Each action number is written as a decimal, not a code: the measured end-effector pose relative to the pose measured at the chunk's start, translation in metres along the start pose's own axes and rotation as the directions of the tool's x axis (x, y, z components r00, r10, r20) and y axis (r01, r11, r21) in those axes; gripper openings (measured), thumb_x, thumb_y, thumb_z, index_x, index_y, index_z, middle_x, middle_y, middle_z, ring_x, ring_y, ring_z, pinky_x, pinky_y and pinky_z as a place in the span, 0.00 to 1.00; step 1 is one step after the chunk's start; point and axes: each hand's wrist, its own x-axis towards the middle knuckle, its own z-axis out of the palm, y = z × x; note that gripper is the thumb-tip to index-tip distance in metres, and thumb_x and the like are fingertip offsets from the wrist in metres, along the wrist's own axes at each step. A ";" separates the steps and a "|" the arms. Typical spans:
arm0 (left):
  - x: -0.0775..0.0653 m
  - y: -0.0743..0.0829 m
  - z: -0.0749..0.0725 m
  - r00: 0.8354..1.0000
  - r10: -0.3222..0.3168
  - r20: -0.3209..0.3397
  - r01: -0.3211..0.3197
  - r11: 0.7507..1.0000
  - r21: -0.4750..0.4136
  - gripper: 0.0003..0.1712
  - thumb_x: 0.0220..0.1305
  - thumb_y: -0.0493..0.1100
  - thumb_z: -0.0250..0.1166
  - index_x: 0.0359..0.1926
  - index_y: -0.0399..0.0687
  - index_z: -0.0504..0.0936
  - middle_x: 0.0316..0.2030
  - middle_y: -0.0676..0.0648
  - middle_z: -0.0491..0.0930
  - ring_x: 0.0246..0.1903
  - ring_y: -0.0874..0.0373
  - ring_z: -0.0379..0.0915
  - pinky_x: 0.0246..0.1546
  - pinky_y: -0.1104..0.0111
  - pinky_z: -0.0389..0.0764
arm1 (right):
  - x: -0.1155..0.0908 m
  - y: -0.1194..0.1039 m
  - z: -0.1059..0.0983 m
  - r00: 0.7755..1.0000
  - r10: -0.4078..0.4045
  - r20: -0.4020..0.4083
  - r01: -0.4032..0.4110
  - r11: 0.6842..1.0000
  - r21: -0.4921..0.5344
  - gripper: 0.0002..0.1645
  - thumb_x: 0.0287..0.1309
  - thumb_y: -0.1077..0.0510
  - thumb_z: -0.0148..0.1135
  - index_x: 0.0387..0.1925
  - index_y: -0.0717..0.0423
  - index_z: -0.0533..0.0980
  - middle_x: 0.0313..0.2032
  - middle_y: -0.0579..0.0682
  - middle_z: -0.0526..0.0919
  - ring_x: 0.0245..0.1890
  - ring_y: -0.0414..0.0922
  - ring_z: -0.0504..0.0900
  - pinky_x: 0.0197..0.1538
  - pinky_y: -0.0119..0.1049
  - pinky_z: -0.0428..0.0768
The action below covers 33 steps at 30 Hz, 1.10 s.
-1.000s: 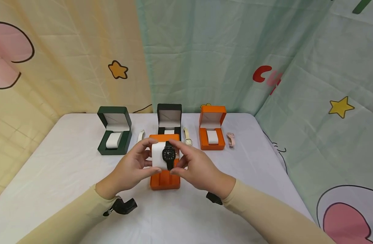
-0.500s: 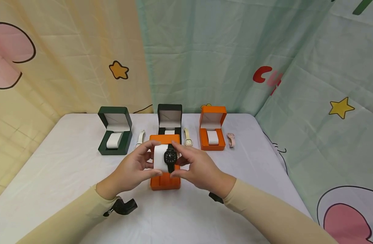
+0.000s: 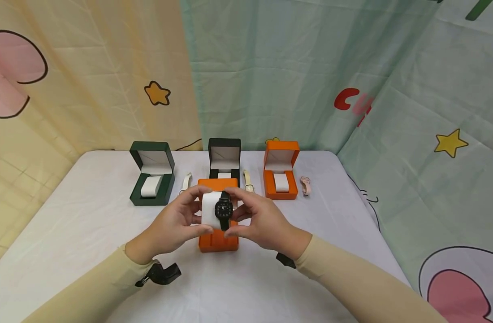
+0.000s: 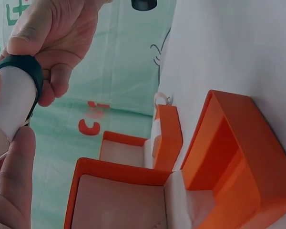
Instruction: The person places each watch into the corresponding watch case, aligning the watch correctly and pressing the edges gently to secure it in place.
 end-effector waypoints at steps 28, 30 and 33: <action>0.000 0.001 -0.005 0.999 -0.032 0.001 0.032 0.999 0.024 0.47 0.57 0.29 0.78 0.74 0.44 0.66 0.60 0.40 0.77 0.52 0.46 0.81 0.51 0.66 0.89 | 0.001 -0.003 0.006 0.998 -0.061 0.020 0.062 0.997 -0.049 0.60 0.46 0.65 0.84 0.78 0.66 0.61 0.65 0.61 0.81 0.45 0.44 0.90 0.53 0.31 0.88; 0.000 0.001 -0.004 0.999 -0.037 -0.002 0.037 0.999 0.017 0.47 0.57 0.29 0.78 0.74 0.45 0.67 0.59 0.40 0.77 0.51 0.46 0.81 0.51 0.66 0.89 | 0.001 -0.003 0.006 0.998 -0.058 0.020 0.059 0.997 -0.054 0.60 0.47 0.65 0.84 0.78 0.66 0.61 0.63 0.60 0.82 0.45 0.43 0.90 0.53 0.31 0.88; 0.001 0.001 -0.002 0.999 -0.043 0.004 0.043 0.999 0.006 0.47 0.58 0.30 0.78 0.74 0.47 0.66 0.60 0.41 0.76 0.53 0.47 0.80 0.53 0.66 0.88 | 0.002 -0.003 0.006 0.998 -0.067 0.015 0.068 0.995 -0.072 0.61 0.47 0.64 0.84 0.79 0.65 0.60 0.60 0.59 0.84 0.44 0.44 0.90 0.52 0.33 0.88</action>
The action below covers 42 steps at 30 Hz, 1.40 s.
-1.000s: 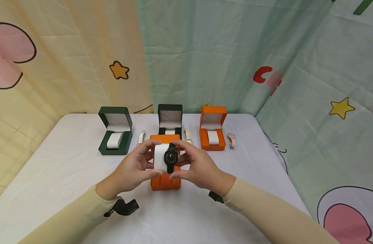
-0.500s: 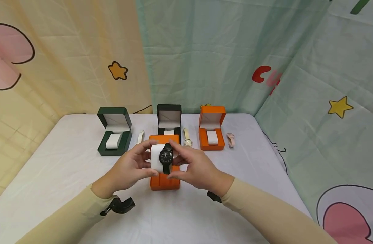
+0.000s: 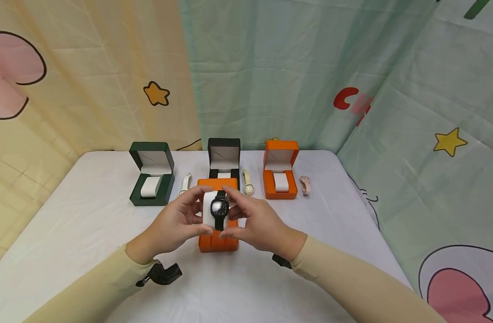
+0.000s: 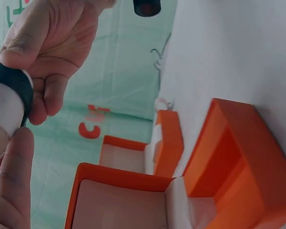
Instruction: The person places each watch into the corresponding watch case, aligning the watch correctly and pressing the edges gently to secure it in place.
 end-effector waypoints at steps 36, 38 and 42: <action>-0.001 0.000 -0.007 0.991 0.087 0.100 -0.106 0.973 0.205 0.49 0.62 0.28 0.74 0.79 0.43 0.61 0.60 0.47 0.78 0.57 0.54 0.82 0.60 0.68 0.84 | 0.004 0.011 0.000 0.982 -0.186 0.000 0.185 0.974 -0.131 0.54 0.51 0.59 0.84 0.74 0.61 0.63 0.69 0.55 0.71 0.61 0.47 0.76 0.60 0.39 0.85; -0.001 -0.001 -0.006 0.991 0.096 0.098 -0.114 0.971 0.209 0.48 0.62 0.28 0.74 0.79 0.42 0.61 0.60 0.46 0.78 0.57 0.54 0.82 0.60 0.67 0.84 | 0.005 0.011 0.000 0.984 -0.176 0.010 0.175 0.975 -0.140 0.53 0.51 0.57 0.84 0.74 0.60 0.65 0.70 0.54 0.71 0.64 0.47 0.75 0.60 0.38 0.84; -0.001 -0.001 -0.006 0.991 0.097 0.095 -0.115 0.969 0.219 0.48 0.61 0.29 0.75 0.78 0.42 0.61 0.61 0.46 0.79 0.57 0.54 0.82 0.59 0.67 0.85 | 0.005 0.011 0.000 0.985 -0.172 0.010 0.171 0.974 -0.145 0.51 0.52 0.57 0.84 0.72 0.60 0.66 0.69 0.53 0.71 0.64 0.46 0.74 0.60 0.37 0.84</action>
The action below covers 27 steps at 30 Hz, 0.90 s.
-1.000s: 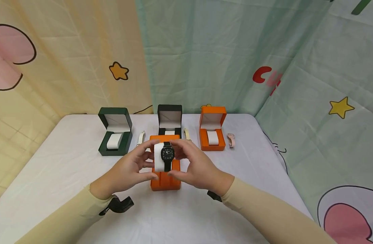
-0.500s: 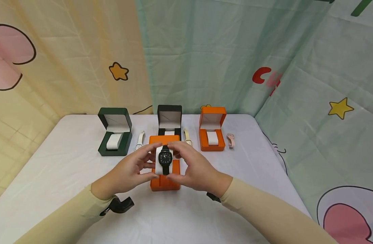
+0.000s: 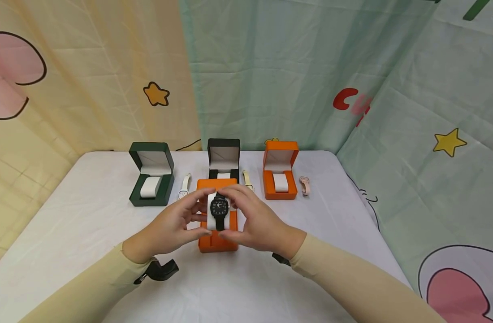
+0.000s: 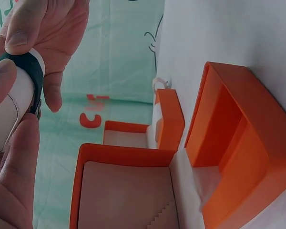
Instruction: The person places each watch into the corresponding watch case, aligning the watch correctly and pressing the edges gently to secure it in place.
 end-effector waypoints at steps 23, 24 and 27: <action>0.000 -0.004 0.000 1.000 -0.030 0.002 0.030 0.999 -0.023 0.48 0.60 0.30 0.77 0.77 0.41 0.63 0.59 0.45 0.79 0.53 0.56 0.82 0.57 0.69 0.85 | -0.001 0.000 0.004 1.000 0.001 -0.022 0.001 0.994 0.108 0.45 0.51 0.59 0.84 0.68 0.56 0.70 0.70 0.54 0.73 0.63 0.48 0.77 0.61 0.43 0.85; 0.000 -0.004 0.000 1.000 -0.030 0.004 0.031 0.999 -0.025 0.48 0.60 0.31 0.77 0.77 0.41 0.63 0.60 0.45 0.79 0.53 0.56 0.82 0.57 0.69 0.85 | -0.001 0.000 0.004 1.000 0.000 -0.028 0.003 0.993 0.116 0.45 0.52 0.59 0.84 0.68 0.56 0.70 0.70 0.55 0.73 0.63 0.49 0.78 0.61 0.43 0.85; 0.000 -0.004 0.000 0.999 -0.033 0.009 0.033 0.999 -0.032 0.48 0.61 0.30 0.76 0.77 0.41 0.63 0.61 0.44 0.78 0.54 0.55 0.82 0.58 0.70 0.85 | -0.002 -0.001 0.004 0.999 0.015 -0.037 -0.010 0.990 0.138 0.44 0.52 0.60 0.83 0.68 0.55 0.71 0.70 0.54 0.74 0.64 0.49 0.78 0.61 0.43 0.85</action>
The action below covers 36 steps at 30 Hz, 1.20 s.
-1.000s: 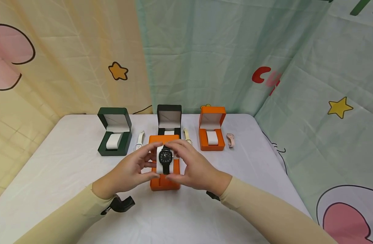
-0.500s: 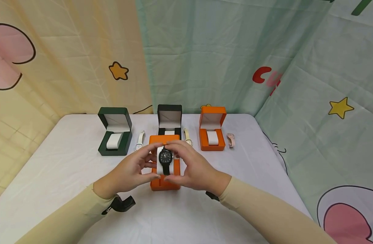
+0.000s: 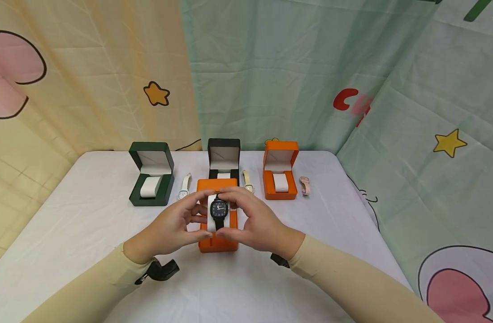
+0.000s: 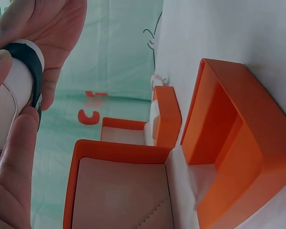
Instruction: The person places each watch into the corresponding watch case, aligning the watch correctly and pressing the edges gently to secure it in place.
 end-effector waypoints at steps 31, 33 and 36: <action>-0.004 -0.007 -0.003 1.000 0.024 -0.008 -0.023 0.999 0.043 0.48 0.61 0.32 0.76 0.78 0.45 0.62 0.60 0.46 0.78 0.55 0.54 0.82 0.59 0.65 0.85 | -0.001 0.008 -0.004 0.993 0.097 0.070 -0.088 0.989 -0.119 0.51 0.53 0.56 0.84 0.74 0.55 0.66 0.68 0.49 0.75 0.61 0.44 0.78 0.66 0.41 0.82; -0.005 -0.007 -0.003 1.000 0.017 -0.007 -0.016 0.997 0.073 0.49 0.62 0.33 0.76 0.79 0.44 0.62 0.60 0.46 0.79 0.55 0.55 0.83 0.60 0.63 0.85 | -0.002 0.009 -0.003 0.991 0.107 0.077 -0.098 0.988 -0.120 0.51 0.53 0.55 0.84 0.74 0.54 0.67 0.69 0.48 0.75 0.61 0.43 0.78 0.66 0.42 0.82; -0.005 -0.009 -0.003 1.000 -0.007 -0.005 0.008 0.993 0.119 0.50 0.62 0.35 0.77 0.80 0.46 0.61 0.62 0.46 0.78 0.53 0.57 0.83 0.62 0.61 0.84 | -0.002 0.011 -0.001 0.989 0.119 0.090 -0.109 0.988 -0.113 0.50 0.54 0.55 0.83 0.74 0.54 0.67 0.69 0.47 0.76 0.62 0.43 0.78 0.67 0.43 0.82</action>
